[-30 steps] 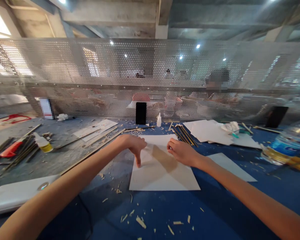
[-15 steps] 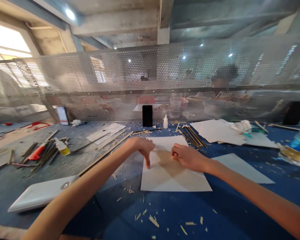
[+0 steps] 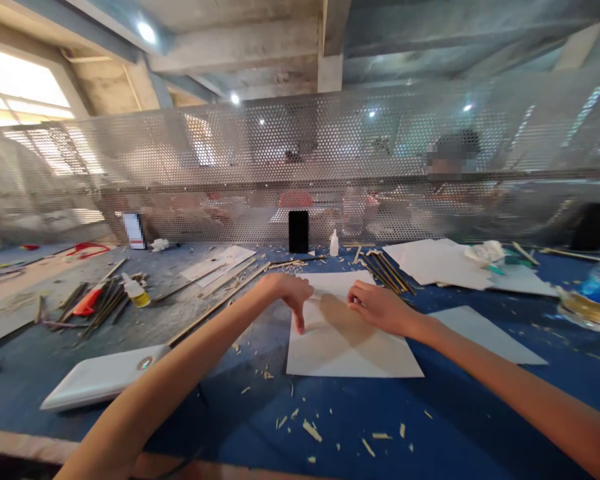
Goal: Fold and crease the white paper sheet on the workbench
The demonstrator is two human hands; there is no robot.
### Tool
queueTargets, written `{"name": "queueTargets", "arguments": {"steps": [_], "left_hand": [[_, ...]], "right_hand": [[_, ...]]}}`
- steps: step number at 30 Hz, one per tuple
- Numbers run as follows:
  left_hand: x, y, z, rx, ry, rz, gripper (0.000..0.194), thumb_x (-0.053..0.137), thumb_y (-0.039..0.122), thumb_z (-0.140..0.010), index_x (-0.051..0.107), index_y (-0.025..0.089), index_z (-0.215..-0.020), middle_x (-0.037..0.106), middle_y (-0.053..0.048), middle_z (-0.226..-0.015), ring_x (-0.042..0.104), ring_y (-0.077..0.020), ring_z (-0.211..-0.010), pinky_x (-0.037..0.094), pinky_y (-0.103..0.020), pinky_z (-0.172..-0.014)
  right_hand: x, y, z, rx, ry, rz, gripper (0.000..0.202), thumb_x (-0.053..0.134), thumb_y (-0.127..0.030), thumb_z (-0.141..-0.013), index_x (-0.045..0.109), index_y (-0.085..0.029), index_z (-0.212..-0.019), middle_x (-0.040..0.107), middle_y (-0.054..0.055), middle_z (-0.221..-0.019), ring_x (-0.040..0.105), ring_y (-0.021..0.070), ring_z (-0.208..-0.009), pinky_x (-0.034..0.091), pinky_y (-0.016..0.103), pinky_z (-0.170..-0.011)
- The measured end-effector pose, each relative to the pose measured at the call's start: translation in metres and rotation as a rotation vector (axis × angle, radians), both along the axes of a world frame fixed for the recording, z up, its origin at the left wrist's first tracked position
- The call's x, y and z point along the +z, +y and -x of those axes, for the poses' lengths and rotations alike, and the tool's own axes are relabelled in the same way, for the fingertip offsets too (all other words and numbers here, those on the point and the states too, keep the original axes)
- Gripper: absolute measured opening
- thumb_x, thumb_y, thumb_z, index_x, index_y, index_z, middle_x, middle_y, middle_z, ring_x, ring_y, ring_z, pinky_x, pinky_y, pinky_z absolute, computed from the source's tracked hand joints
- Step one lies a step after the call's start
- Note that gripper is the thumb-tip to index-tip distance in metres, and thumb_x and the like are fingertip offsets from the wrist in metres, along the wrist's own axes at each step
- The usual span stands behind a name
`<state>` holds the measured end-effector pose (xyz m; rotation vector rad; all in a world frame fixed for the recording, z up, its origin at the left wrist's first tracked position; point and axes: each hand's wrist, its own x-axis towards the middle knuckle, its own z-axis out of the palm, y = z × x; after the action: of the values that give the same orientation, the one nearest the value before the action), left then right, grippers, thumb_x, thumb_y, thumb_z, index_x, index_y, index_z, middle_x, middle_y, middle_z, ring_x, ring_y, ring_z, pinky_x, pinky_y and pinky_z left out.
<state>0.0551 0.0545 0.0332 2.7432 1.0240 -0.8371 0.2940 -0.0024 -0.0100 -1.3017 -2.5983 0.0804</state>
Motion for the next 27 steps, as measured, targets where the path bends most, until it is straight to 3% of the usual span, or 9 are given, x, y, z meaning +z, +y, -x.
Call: {"name": "queueTargets", "arguments": {"steps": [5,11,16,21,27], "left_hand": [[0.003,-0.003,0.000,0.048,-0.002,0.023,0.094,0.080,0.064,-0.049,0.060,0.016,-0.127,0.057,-0.019,-0.134,0.059,-0.0383,-0.110,0.050,-0.039,-0.087],[0.007,-0.005,-0.001,0.054,-0.008,0.021,0.096,0.080,0.065,-0.048,0.057,0.019,-0.130,0.059,-0.017,-0.132,0.058,-0.0366,-0.111,0.050,-0.039,-0.089],[0.006,-0.005,-0.001,0.060,-0.006,0.031,0.092,0.080,0.065,-0.047,0.060,0.021,-0.126,0.058,-0.014,-0.133,0.057,-0.0357,-0.112,0.049,-0.037,-0.090],[0.003,-0.002,0.000,0.041,-0.018,0.027,0.092,0.080,0.065,-0.048,0.061,0.018,-0.124,0.059,-0.017,-0.131,0.058,-0.0373,-0.111,0.048,-0.039,-0.091],[0.004,-0.004,-0.002,0.048,-0.030,0.045,0.090,0.081,0.067,-0.043,0.064,0.022,-0.118,0.064,-0.013,-0.125,0.057,-0.0372,-0.111,0.048,-0.040,-0.091]], "right_hand": [[0.003,-0.003,0.004,0.000,-0.008,0.022,0.008,0.053,-0.019,-0.092,0.060,-0.017,-0.089,0.063,0.006,-0.098,0.060,0.0159,-0.077,0.037,0.026,-0.065],[0.003,-0.003,0.007,-0.048,-0.140,-0.128,0.008,0.053,-0.015,-0.093,0.060,-0.016,-0.089,0.062,0.008,-0.100,0.060,0.0187,-0.081,0.036,0.028,-0.067],[-0.003,-0.004,0.007,0.075,0.005,0.015,0.009,0.051,-0.017,-0.094,0.059,-0.018,-0.091,0.062,0.005,-0.097,0.060,0.0152,-0.078,0.037,0.026,-0.065],[-0.001,-0.003,0.006,0.013,-0.061,-0.111,0.010,0.051,-0.015,-0.093,0.060,-0.017,-0.089,0.062,0.007,-0.098,0.060,0.0185,-0.082,0.037,0.029,-0.069],[0.001,-0.009,0.011,0.050,-0.078,-0.067,0.011,0.051,-0.016,-0.094,0.061,-0.018,-0.091,0.064,0.006,-0.097,0.061,0.0179,-0.080,0.036,0.029,-0.066]]}}
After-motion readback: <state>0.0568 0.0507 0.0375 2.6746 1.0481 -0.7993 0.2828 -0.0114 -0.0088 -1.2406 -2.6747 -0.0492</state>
